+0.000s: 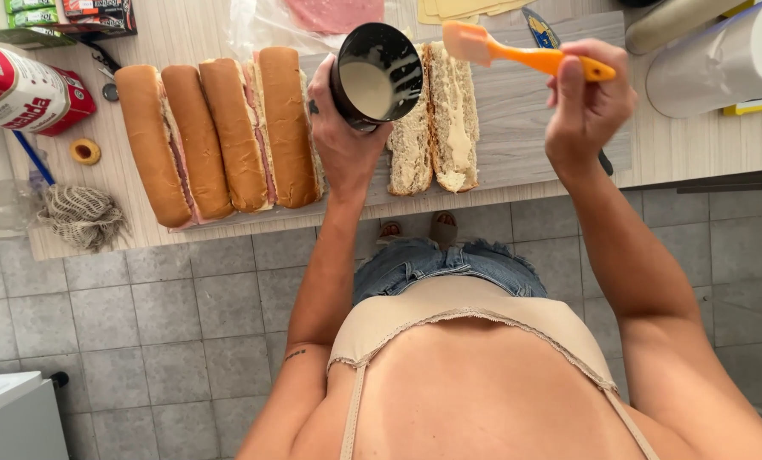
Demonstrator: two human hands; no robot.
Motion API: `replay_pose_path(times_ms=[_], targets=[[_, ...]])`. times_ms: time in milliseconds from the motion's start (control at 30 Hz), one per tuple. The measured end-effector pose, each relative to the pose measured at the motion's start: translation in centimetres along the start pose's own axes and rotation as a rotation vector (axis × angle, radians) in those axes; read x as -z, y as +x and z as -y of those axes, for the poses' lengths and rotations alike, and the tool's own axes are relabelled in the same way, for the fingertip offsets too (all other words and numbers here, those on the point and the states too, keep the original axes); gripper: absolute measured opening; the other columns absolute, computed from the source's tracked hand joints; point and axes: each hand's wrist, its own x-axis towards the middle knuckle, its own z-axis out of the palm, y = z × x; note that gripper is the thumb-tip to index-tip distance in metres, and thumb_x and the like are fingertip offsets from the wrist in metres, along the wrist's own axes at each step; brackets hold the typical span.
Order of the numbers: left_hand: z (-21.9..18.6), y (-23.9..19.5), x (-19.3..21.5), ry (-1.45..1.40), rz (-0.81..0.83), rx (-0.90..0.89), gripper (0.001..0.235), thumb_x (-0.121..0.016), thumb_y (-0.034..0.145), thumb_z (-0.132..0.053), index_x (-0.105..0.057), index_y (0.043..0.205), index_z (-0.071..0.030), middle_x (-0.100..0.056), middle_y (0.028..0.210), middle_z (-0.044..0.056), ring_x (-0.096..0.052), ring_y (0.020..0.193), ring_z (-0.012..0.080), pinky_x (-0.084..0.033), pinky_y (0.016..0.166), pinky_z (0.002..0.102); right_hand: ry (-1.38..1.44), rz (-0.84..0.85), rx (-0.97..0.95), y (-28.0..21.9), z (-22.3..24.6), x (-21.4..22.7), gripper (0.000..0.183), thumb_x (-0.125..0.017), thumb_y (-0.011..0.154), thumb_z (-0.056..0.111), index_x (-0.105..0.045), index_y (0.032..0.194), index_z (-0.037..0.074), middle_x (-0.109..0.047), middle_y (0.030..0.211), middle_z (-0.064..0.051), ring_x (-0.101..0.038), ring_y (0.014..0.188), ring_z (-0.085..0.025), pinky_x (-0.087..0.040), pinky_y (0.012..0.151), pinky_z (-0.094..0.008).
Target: Preparing multiple large sandwiches by slicing bread, spreading sauce, and layering ham and cheese.
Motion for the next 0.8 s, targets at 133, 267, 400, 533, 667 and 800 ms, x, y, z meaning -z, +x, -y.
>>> replay_pose_path(times_ms=[133, 267, 400, 533, 667, 800], targets=[[0.3, 0.0, 0.1, 0.003, -0.020, -0.027, 0.099, -0.100, 0.080, -0.030, -0.032, 0.150, -0.016, -0.054, 0.143, 0.016, -0.064, 0.130, 0.0375, -0.063, 0.113, 0.046, -0.058, 0.036, 0.053, 0.2, 1.0, -0.9, 0.024, -0.052, 0.116, 0.017, -0.059, 0.111, -0.005, -0.063, 0.097, -0.017, -0.058, 0.062, -0.023, -0.045, 0.053, -0.029], [-0.1, 0.1, 0.6, 0.005, -0.010, -0.028, 0.098, -0.099, 0.082, -0.030, -0.031, 0.151, -0.016, -0.054, 0.145, 0.016, -0.066, 0.128, 0.0395, -0.063, 0.111, 0.048, -0.144, 0.106, 0.159, -2.1, 3.5, 0.9, 0.018, -0.053, 0.114, 0.007, -0.063, 0.107, -0.007, -0.063, 0.082, -0.016, -0.049, 0.055, -0.019, -0.035, 0.050, -0.030], [-0.4, 0.4, 0.6, 0.013, -0.016, -0.021, 0.097, -0.099, 0.081, -0.028, -0.032, 0.150, -0.016, -0.054, 0.144, 0.015, -0.065, 0.129, 0.0388, -0.061, 0.112, 0.048, -0.205, 0.177, 0.213, -6.6, 5.4, 4.1, 0.021, -0.060, 0.107, 0.007, -0.069, 0.103, -0.012, -0.069, 0.080, -0.016, -0.043, 0.048, -0.013, -0.027, 0.044, -0.026], [-0.5, 0.5, 0.4, 0.026, -0.011, -0.042, 0.095, -0.097, 0.083, -0.033, -0.031, 0.150, -0.017, -0.055, 0.143, 0.014, -0.067, 0.126, 0.0361, -0.063, 0.110, 0.047, -0.088, 0.190, 0.189, -6.1, 6.4, 3.3, 0.023, -0.059, 0.104, 0.006, -0.065, 0.098, -0.016, -0.066, 0.076, -0.020, -0.048, 0.048, -0.019, -0.036, 0.046, -0.030], [-0.7, 0.4, 0.2, 0.014, 0.006, -0.036, 0.096, -0.096, 0.083, -0.038, -0.030, 0.151, -0.018, -0.053, 0.144, 0.013, -0.068, 0.125, 0.0366, -0.064, 0.104, 0.049, -0.222, 0.180, 0.300, -3.8, 3.7, 1.2, 0.016, -0.060, 0.108, 0.002, -0.067, 0.107, -0.012, -0.071, 0.087, -0.021, -0.060, 0.061, -0.023, -0.040, 0.051, -0.031], [-0.6, 0.3, 0.1, 0.011, 0.006, -0.052, 0.097, -0.096, 0.083, -0.041, -0.030, 0.151, -0.017, -0.053, 0.143, 0.014, -0.067, 0.124, 0.0364, -0.065, 0.103, 0.048, -0.174, 0.152, 0.295, -1.6, 1.0, -1.2, 0.017, -0.056, 0.112, 0.004, -0.065, 0.109, -0.010, -0.066, 0.083, -0.019, -0.044, 0.055, -0.018, -0.033, 0.049, -0.031]])
